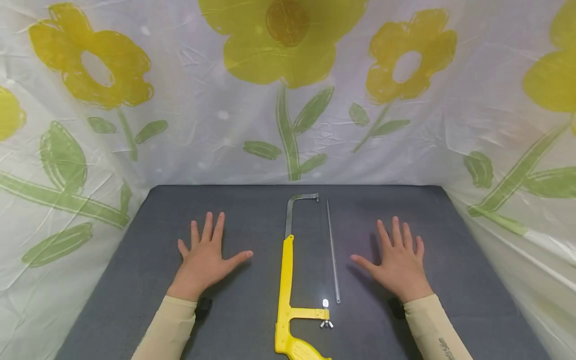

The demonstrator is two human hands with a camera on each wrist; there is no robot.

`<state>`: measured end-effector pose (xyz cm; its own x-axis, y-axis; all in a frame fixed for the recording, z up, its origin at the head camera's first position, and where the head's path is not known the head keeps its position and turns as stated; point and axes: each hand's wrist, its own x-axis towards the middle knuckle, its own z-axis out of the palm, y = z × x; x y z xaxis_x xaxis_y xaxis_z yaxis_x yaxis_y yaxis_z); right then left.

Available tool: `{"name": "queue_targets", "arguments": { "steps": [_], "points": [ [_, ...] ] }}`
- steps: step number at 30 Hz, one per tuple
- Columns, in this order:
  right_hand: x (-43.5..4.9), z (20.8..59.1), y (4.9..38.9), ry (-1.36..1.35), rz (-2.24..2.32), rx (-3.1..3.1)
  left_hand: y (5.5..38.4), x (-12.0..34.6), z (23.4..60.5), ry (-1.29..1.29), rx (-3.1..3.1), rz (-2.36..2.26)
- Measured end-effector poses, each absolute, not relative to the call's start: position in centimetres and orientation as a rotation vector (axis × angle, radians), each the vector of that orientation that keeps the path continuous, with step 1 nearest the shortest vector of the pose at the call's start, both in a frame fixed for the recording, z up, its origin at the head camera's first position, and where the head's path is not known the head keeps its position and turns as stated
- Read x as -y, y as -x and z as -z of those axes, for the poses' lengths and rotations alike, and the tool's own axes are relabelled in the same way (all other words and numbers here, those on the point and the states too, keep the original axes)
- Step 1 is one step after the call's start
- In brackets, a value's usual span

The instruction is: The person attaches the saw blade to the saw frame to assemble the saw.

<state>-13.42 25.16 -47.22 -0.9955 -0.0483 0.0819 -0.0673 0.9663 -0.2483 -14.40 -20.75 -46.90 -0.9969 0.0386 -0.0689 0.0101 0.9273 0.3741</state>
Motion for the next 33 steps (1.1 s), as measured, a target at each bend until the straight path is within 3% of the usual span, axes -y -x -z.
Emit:
{"name": "queue_targets", "arguments": {
  "steps": [14, 33],
  "points": [
    [-21.4, 48.0, 13.5, -0.177, -0.456, 3.041, 14.6, 16.7, 47.1, -0.115, -2.993, -0.648],
    [-15.7, 47.9, 13.6, -0.339, -0.607, 2.980, 13.8, 11.6, 46.5, -0.181, -2.831, -1.088]
  ]
}}
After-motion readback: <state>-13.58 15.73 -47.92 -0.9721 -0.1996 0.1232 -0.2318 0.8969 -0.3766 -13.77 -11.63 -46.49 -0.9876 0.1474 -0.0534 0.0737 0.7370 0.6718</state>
